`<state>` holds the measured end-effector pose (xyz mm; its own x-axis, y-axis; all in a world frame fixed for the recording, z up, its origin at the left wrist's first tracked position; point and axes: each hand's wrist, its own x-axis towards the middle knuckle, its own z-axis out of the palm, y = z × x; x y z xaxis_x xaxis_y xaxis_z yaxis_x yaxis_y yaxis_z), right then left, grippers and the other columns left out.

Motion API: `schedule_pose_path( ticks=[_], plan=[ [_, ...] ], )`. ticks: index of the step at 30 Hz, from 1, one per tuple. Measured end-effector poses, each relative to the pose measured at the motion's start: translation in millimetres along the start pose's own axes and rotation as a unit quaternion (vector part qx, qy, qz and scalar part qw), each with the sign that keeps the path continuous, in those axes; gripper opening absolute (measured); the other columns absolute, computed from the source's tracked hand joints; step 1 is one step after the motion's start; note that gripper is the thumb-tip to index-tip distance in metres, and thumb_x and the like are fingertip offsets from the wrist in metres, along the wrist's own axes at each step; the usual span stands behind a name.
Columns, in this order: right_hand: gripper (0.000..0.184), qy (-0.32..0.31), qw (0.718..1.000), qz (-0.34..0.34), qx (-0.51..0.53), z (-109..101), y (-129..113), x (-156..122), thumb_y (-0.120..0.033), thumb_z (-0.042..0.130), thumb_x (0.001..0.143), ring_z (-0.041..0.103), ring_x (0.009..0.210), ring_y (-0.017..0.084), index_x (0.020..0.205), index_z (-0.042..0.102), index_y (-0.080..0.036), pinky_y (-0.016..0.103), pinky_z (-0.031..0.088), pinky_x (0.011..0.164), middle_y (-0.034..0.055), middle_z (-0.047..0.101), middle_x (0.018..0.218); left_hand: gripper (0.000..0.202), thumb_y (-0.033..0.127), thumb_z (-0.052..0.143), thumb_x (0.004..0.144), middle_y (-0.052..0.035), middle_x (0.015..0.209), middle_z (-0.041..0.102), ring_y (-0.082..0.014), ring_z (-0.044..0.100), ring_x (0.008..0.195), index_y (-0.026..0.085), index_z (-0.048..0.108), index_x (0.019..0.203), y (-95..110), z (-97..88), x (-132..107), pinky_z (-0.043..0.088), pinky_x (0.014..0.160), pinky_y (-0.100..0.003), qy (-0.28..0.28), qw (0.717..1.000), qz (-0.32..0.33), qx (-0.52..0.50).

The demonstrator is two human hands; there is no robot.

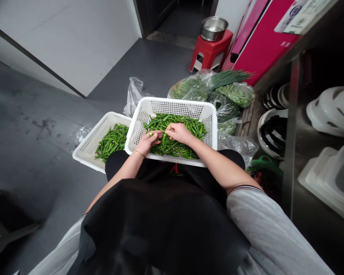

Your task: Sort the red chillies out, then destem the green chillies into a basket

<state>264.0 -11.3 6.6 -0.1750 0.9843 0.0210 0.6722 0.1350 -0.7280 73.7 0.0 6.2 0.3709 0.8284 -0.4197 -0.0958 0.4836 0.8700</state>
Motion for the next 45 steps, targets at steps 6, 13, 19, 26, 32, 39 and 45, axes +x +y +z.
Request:
schedule_pose_path(
  ticks=[6,13,19,26,32,39,45],
  plan=[
    [0.019,0.032,0.98,0.046,0.189,-12.7,-22.6,-8.7,-0.037,0.063,0.075,0.054,0.056,0.013,0.07,0.057,-0.02,0.025,0.047,0.055,0.0001,0.06,0.06,0.025,0.037,0.067,0.08,0.0027,0.052,0.054,-0.0081,0.045,0.041,0.016,0.055,0.074,3.7,31.2,4.9,0.042,0.049,-0.023,-0.096,0.993,-0.017,0.067],
    [0.04,0.02,0.94,0.103,0.325,-14.2,18.0,-22.9,-0.059,0.06,0.078,0.054,0.047,0.011,0.078,0.056,-0.019,0.025,0.049,0.05,-0.0019,0.059,0.056,0.018,0.034,0.069,0.079,0.0004,0.064,0.059,-0.01,0.05,0.057,0.018,0.065,0.086,45.0,25.3,-43.2,0.04,0.059,-0.022,-0.137,0.966,0.136,0.169],
    [0.018,-0.085,0.988,0.106,-0.08,21.7,55.4,-35.7,-0.029,0.075,0.072,0.067,0.077,0.027,0.067,0.062,-0.017,0.045,0.053,0.077,0.0112,0.068,0.077,0.032,0.034,0.08,0.063,0.0056,0.057,0.047,-0.006,0.041,0.047,0.019,0.057,0.079,42.5,-3.1,-25.5,0.028,0.043,-0.019,-0.074,0.991,0.102,-0.041],
    [0.027,-0.119,0.985,0.123,0.021,-2.6,39.1,-11.7,-0.034,0.071,0.075,0.062,0.054,0.018,0.059,0.054,-0.02,0.035,0.054,0.061,0.002,0.06,0.053,0.034,0.027,0.083,0.058,0.0076,0.046,0.042,-0.0035,0.033,0.036,0.013,0.066,0.084,10.3,-3.9,-1.6,0.02,0.036,-0.019,-0.029,0.999,-0.011,0.012],
    [0.024,-0.005,0.993,0.04,0.114,-26.3,-4.5,-9.4,-0.035,0.054,0.085,0.059,0.057,0.016,0.067,0.051,-0.02,0.029,0.049,0.06,0.0019,0.061,0.059,0.034,0.029,0.087,0.055,0.0064,0.042,0.041,-0.002,0.031,0.036,0.012,0.059,0.064,7.0,31.0,2.4,0.019,0.037,-0.019,-0.117,0.991,-0.024,0.061],
    [0.026,-0.144,0.932,0.016,-0.332,-4.7,39.3,-18.5,-0.031,0.052,0.09,0.064,0.086,0.023,0.106,0.067,-0.017,0.031,0.046,0.072,0.0132,0.064,0.106,0.037,0.035,0.081,0.058,0.0024,0.053,0.046,-0.0051,0.04,0.043,0.014,0.051,0.061,18.1,4.4,-10.9,0.02,0.036,-0.017,-0.22,0.968,0.006,-0.124],
    [0.029,-0.153,0.924,0.035,-0.349,-3.1,52.1,-14.2,-0.031,0.045,0.094,0.065,0.088,0.023,0.102,0.069,-0.018,0.029,0.046,0.069,0.0138,0.063,0.11,0.041,0.044,0.079,0.056,-0.0027,0.062,0.058,-0.0079,0.045,0.04,0.015,0.059,0.077,14.3,-18.2,-18.5,0.02,0.032,-0.018,-0.226,0.963,0.031,-0.143]
  ],
)
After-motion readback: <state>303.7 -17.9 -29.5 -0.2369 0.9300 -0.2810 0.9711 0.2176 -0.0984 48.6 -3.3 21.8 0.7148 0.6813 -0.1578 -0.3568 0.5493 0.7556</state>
